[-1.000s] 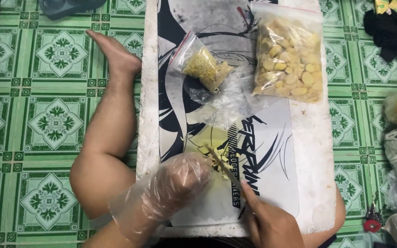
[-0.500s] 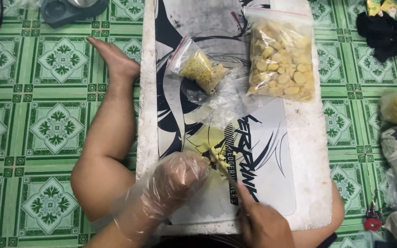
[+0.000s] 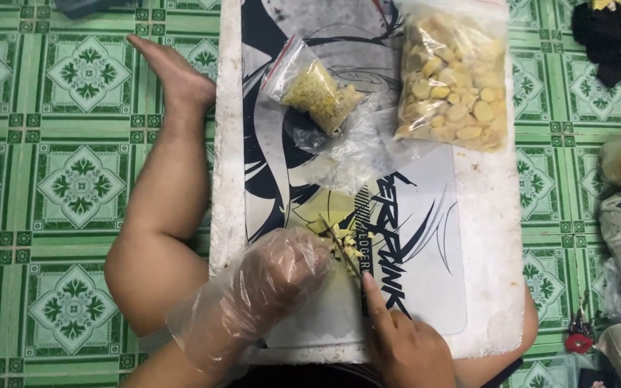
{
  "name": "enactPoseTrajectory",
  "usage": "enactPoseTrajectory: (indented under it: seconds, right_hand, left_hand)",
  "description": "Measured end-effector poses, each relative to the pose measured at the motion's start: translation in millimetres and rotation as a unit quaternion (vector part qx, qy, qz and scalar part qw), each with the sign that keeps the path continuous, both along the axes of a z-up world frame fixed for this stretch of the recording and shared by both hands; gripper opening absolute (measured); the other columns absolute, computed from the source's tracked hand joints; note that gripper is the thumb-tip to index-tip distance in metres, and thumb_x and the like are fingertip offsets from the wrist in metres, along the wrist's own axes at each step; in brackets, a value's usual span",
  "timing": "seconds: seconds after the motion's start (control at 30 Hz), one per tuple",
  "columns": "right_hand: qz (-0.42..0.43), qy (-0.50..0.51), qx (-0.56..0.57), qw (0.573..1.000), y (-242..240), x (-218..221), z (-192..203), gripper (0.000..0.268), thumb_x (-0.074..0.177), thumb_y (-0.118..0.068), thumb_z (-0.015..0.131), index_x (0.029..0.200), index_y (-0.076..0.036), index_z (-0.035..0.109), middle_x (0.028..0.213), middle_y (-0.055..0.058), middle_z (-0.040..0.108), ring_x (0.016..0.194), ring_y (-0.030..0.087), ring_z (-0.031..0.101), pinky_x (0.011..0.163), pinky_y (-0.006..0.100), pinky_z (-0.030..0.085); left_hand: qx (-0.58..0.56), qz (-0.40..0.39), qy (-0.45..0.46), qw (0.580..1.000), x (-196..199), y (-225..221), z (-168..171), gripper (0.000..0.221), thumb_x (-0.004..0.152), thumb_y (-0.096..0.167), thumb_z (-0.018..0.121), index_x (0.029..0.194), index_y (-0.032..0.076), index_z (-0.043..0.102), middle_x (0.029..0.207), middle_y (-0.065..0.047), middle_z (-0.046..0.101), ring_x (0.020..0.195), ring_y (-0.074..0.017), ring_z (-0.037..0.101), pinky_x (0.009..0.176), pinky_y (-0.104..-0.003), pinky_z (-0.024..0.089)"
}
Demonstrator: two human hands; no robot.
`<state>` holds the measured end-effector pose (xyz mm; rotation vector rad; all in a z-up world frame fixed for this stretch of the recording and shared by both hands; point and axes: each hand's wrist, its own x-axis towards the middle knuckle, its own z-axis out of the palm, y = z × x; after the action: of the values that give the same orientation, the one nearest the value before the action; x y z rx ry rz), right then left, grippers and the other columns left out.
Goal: Cutting and peeling ginger roots into smaller pieces using a small knife
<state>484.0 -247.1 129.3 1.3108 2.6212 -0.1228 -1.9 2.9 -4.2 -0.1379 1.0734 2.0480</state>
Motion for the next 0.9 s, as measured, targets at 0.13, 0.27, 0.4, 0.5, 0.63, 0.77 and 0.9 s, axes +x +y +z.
enactPoseTrajectory:
  seconds: [0.13, 0.27, 0.4, 0.5, 0.63, 0.77, 0.9]
  right_hand:
    - [-0.051, 0.009, -0.065, 0.997, -5.0, 9.4, 2.9, 0.088, 0.086, -0.032, 0.073, 0.164, -0.025, 0.033, 0.075, -0.004, 0.076, 0.054, 0.015, 0.070, 0.055, 0.032, 0.060]
    - [-0.094, 0.113, -0.065, 0.987, -0.3, 15.2, 11.9, 0.077, 0.084, -0.020, 0.074, 0.156, -0.018, 0.047, 0.066, 0.000, 0.075, 0.051, 0.015, 0.071, 0.055, 0.033, 0.061]
    - [-0.088, 0.138, -0.023, 0.986, 11.4, 3.2, 24.1, 0.072, 0.084, -0.012, 0.073, 0.153, -0.012, 0.053, 0.081, 0.003, 0.081, 0.052, 0.015, 0.073, 0.052, 0.033, 0.059]
    - [-0.081, 0.043, 0.004, 0.996, 6.0, 6.6, 8.4, 0.075, 0.085, -0.026, 0.072, 0.156, -0.024, 0.050, 0.071, -0.003, 0.074, 0.050, 0.017, 0.067, 0.047, 0.035, 0.054]
    - [-0.062, 0.006, 0.000, 0.998, 9.3, 2.5, 8.6, 0.082, 0.082, -0.033, 0.072, 0.159, -0.026, 0.045, 0.066, -0.004, 0.070, 0.049, 0.017, 0.067, 0.045, 0.036, 0.052]
    - [-0.063, 0.020, 0.007, 0.998, 10.3, -0.9, 11.0, 0.082, 0.083, -0.028, 0.072, 0.160, -0.027, 0.044, 0.062, -0.004, 0.068, 0.045, 0.016, 0.063, 0.044, 0.036, 0.052]
    - [-0.077, 0.134, 0.006, 0.988, 7.2, 8.6, 10.4, 0.077, 0.084, -0.015, 0.073, 0.156, -0.013, 0.048, 0.070, 0.005, 0.074, 0.048, 0.019, 0.065, 0.050, 0.037, 0.055]
  left_hand:
    - [-0.009, -0.008, 0.009, 1.000, 4.5, -4.9, 9.4, 0.132, 0.052, 0.087, 0.023, 0.163, 0.028, -0.014, 0.177, -0.009, -0.017, 0.160, -0.0374, -0.017, 0.118, -0.080, -0.004]
    - [-0.007, -0.018, 0.014, 1.000, 0.4, -2.0, -1.0, 0.131, 0.053, 0.087, 0.023, 0.163, 0.027, -0.015, 0.176, -0.009, -0.018, 0.160, -0.0365, -0.019, 0.118, -0.079, -0.005]
    - [-0.005, -0.013, 0.044, 0.999, -6.6, 2.5, -17.9, 0.129, 0.055, 0.089, 0.021, 0.162, 0.029, -0.016, 0.177, -0.009, -0.019, 0.160, -0.0362, -0.020, 0.118, -0.078, -0.008]
    - [0.000, -0.020, 0.065, 0.998, -7.6, 1.9, -22.9, 0.130, 0.055, 0.089, 0.022, 0.162, 0.028, -0.019, 0.176, -0.010, -0.021, 0.160, -0.0367, -0.021, 0.118, -0.078, -0.007]
    - [0.013, -0.013, 0.049, 0.999, -9.5, 3.3, -27.4, 0.131, 0.053, 0.089, 0.025, 0.162, 0.029, -0.018, 0.176, -0.009, -0.021, 0.159, -0.0369, -0.021, 0.118, -0.080, -0.005]
    - [0.012, -0.011, 0.058, 0.998, -9.7, 3.2, -31.7, 0.128, 0.057, 0.088, 0.025, 0.162, 0.029, -0.018, 0.177, -0.010, -0.019, 0.161, -0.0356, -0.019, 0.120, -0.076, -0.005]
    - [-0.019, -0.010, 0.013, 1.000, 6.1, -4.2, 4.8, 0.134, 0.050, 0.088, 0.022, 0.163, 0.028, -0.014, 0.177, -0.008, -0.016, 0.161, -0.0350, -0.017, 0.120, -0.078, -0.004]
